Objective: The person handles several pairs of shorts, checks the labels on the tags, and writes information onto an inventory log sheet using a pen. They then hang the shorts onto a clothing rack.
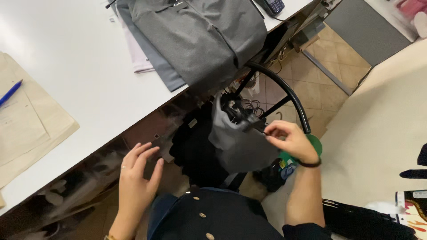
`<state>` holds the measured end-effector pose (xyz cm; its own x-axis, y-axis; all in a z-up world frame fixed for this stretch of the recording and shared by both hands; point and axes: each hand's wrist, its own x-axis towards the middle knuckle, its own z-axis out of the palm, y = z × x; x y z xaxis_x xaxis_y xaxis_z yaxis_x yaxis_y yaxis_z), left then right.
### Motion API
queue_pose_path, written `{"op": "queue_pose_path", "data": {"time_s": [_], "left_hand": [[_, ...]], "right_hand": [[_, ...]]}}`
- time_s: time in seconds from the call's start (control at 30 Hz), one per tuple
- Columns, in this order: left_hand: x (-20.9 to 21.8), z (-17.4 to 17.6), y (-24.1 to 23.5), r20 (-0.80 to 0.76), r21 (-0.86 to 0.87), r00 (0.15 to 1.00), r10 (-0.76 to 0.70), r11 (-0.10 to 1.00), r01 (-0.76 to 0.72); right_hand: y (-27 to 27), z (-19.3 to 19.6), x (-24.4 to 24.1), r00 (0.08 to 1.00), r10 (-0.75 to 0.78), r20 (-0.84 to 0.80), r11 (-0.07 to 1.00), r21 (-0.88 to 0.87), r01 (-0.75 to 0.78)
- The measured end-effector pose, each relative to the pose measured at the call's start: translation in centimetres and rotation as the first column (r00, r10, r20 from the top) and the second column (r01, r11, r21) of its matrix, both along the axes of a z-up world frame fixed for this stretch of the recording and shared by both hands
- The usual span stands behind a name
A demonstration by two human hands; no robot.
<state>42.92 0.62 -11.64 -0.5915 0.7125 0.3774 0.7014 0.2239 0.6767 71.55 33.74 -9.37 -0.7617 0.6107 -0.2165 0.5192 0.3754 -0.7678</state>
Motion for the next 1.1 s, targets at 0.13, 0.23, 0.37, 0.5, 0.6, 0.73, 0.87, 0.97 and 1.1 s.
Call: {"op": "queue_pose_path", "data": {"time_s": [0.13,0.23,0.37,0.5,0.6,0.73,0.87,0.97,1.1], "left_hand": [[-1.5,2.5,1.4,0.077,0.053,0.996,-0.05,0.998,0.046],[-1.7,4.5,2.7,0.128,0.125,0.989,-0.073,0.991,0.057],[-1.7,6.2,3.8,0.189,0.225,0.97,-0.151,0.969,0.107],[-1.3,6.3,4.5,0.271,0.265,0.939,-0.211,0.954,0.138],[-1.5,7.4,4.9,0.271,0.284,0.939,-0.212,0.95,0.133],[-3.5,2.7,5.4,0.337,0.359,0.897,-0.285,0.92,0.157],[-5.5,-1.3,3.9,0.532,0.403,0.778,-0.335,0.908,0.116],[-6.0,0.0,0.6,0.629,0.3,0.756,-0.183,0.954,-0.02],[-7.5,0.8,-3.0,0.665,0.156,0.746,-0.014,0.98,-0.121]], "right_hand": [[-1.5,7.5,0.5,0.881,0.272,-0.387,0.926,0.356,-0.129],[3.2,7.7,1.5,0.73,0.426,-0.534,0.88,0.433,-0.197],[8.5,6.0,-0.2,0.23,0.509,-0.829,0.786,0.339,-0.516],[8.9,6.2,-4.3,0.068,0.447,-0.892,0.683,0.291,-0.67],[7.1,6.2,-7.6,0.032,0.153,-0.988,0.577,0.063,-0.814],[6.8,6.5,-10.6,0.164,0.174,-0.971,0.577,-0.034,-0.816],[6.9,6.3,-13.8,0.293,0.201,-0.935,0.579,-0.128,-0.805],[7.1,6.1,-16.8,0.389,0.229,-0.893,0.577,-0.197,-0.792],[7.7,5.5,-22.0,0.505,0.275,-0.818,0.582,-0.276,-0.765]]}}
